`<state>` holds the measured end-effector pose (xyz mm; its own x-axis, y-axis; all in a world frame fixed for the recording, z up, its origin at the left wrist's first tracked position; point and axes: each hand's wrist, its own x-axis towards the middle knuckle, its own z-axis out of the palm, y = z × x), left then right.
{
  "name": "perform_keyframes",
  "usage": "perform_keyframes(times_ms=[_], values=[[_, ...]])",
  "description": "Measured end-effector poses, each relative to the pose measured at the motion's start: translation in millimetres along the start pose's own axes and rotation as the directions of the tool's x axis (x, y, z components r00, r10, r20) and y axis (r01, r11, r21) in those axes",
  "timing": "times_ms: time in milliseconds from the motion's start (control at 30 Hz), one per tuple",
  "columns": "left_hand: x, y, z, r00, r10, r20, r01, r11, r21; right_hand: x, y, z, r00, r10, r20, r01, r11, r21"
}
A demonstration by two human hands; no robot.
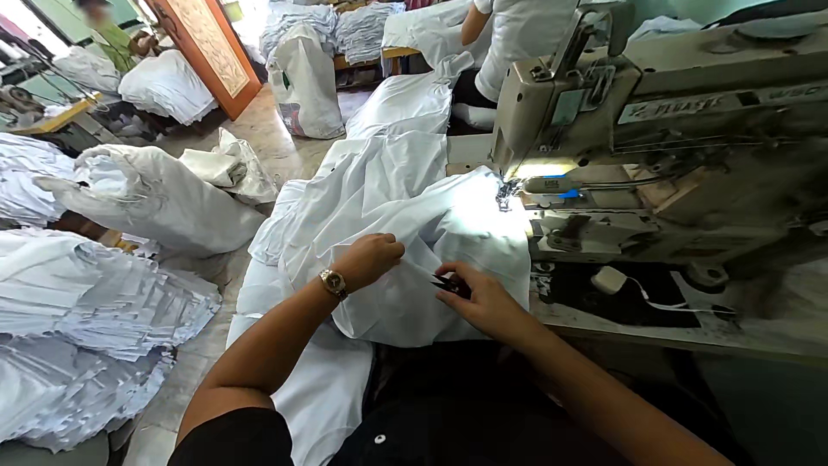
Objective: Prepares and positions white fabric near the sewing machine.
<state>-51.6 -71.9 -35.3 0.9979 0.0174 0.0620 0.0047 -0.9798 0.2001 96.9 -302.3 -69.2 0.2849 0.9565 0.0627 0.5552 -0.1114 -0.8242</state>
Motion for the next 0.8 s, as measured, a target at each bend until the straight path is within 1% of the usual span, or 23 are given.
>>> perform_keyframes(times_ms=[67,167,300,467,500,533,567,600,633,667,700,733,767,800], values=[[3.6,-2.1,-12.2,0.999,-0.013,0.036,0.016,0.997,-0.072,12.9,-5.8,3.0,1.0,-0.01,0.026,0.008,0.998,0.062],[7.1,-6.3,-28.0,0.998,0.017,0.056,-0.012,0.995,-0.097,30.2,-9.9,8.4,0.999,0.006,0.045,-0.01,0.996,0.09],[9.3,-5.0,-40.0,0.997,0.071,-0.007,-0.071,0.995,-0.068,48.4,-14.6,15.3,0.998,0.046,0.047,-0.05,0.996,0.081],[5.8,5.9,-41.5,0.984,0.152,-0.093,-0.156,0.987,-0.041,65.7,-25.1,19.5,0.993,0.094,0.073,-0.097,0.994,0.043],[3.6,9.3,-42.5,0.98,0.171,-0.105,-0.18,0.98,-0.089,68.4,-25.8,21.0,0.994,0.089,0.066,-0.091,0.995,0.036],[0.1,11.4,-45.2,0.978,0.19,-0.084,-0.203,0.96,-0.193,70.0,-24.3,23.2,0.997,0.064,0.045,-0.065,0.997,0.03],[-4.3,11.5,-48.9,0.974,0.224,-0.043,-0.225,0.906,-0.359,70.7,-21.2,25.4,0.999,0.034,0.022,-0.035,0.999,0.034],[-8.3,8.8,-52.2,0.961,0.276,0.0,-0.229,0.798,-0.558,70.5,-17.5,26.6,1.0,0.011,0.006,-0.012,0.999,0.044],[-10.9,2.8,-53.1,0.946,0.323,0.031,-0.203,0.666,-0.718,69.3,-13.4,27.1,1.0,0.001,-0.007,0.0,0.999,0.052],[-13.2,-3.9,-52.8,0.948,0.316,0.038,-0.171,0.604,-0.778,66.8,-9.9,26.4,1.0,0.006,-0.011,-0.005,0.998,0.063],[-15.2,-9.9,-52.2,0.969,0.248,0.021,-0.156,0.672,-0.724,62.7,-8.1,24.3,1.0,0.018,-0.015,-0.016,0.997,0.078],[-16.2,-14.3,-49.9,0.991,0.136,0.003,-0.11,0.815,-0.569,57.8,-7.4,21.1,0.999,0.025,-0.026,-0.023,0.995,0.092],[-15.8,-18.3,-44.2,0.999,0.035,0.002,-0.032,0.93,-0.367,52.7,-6.3,17.5,0.998,0.021,-0.054,-0.016,0.995,0.094],[-15.0,-21.5,-33.8,0.998,-0.047,0.029,0.053,0.976,-0.209,46.9,-5.0,13.1,0.996,0.006,-0.092,0.002,0.996,0.086]])
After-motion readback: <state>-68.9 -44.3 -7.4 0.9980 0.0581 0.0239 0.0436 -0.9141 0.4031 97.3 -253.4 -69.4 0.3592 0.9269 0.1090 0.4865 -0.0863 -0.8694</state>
